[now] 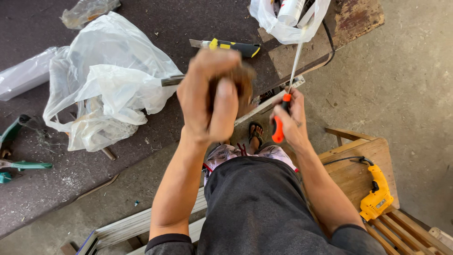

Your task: The person uses a screwdriver to scrape the inside of a rusty metal pipe, removing debris and rust. The person holds the pipe with one hand and scrapes with the other, rotating the pipe to access different areas.

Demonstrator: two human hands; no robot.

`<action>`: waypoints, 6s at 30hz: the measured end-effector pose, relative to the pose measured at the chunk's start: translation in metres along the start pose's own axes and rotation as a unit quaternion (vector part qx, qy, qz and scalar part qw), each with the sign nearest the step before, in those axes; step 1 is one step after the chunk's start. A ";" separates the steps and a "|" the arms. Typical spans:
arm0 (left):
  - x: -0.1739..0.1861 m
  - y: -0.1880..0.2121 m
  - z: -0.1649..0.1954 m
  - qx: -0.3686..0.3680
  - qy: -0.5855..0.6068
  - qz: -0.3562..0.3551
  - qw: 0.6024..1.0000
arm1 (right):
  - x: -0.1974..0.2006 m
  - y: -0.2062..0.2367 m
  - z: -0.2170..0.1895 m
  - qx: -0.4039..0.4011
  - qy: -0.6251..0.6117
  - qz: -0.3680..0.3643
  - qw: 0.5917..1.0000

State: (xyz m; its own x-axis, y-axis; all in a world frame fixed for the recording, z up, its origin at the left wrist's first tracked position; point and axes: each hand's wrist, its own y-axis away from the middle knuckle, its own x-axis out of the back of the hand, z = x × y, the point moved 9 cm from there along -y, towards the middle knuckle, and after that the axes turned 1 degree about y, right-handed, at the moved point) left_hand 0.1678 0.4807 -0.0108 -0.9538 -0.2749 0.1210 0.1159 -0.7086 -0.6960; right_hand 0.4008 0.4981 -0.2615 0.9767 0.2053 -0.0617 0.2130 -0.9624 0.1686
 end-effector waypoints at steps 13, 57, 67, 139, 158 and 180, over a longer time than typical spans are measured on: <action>0.027 0.077 0.012 0.073 0.148 0.049 0.985 | -0.010 0.079 -0.109 0.056 0.347 -0.285 0.892; -0.016 0.014 -0.022 0.130 0.130 0.032 0.983 | -0.075 0.044 -0.069 0.074 0.306 -0.234 0.920; -0.011 0.026 -0.017 0.115 0.141 0.043 0.982 | -0.047 0.033 -0.088 0.038 0.375 -0.296 0.878; 0.010 0.017 -0.023 0.077 0.047 0.199 0.976 | -0.095 0.044 -0.090 0.003 0.462 -0.230 0.857; 0.018 0.011 -0.021 0.051 -0.012 0.184 0.982 | -0.090 0.032 -0.071 -0.030 0.462 -0.267 0.845; 0.035 0.010 -0.033 0.045 0.078 0.140 0.986 | -0.089 0.012 -0.057 -0.043 0.475 -0.328 0.815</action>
State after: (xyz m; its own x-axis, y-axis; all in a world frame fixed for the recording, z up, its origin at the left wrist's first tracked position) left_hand 0.1262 0.4854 -0.0371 -0.9116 -0.3684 -0.1824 0.3973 -0.6757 -0.6209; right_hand 0.3179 0.4783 -0.1977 0.2211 0.7554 0.6169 0.6592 -0.5819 0.4763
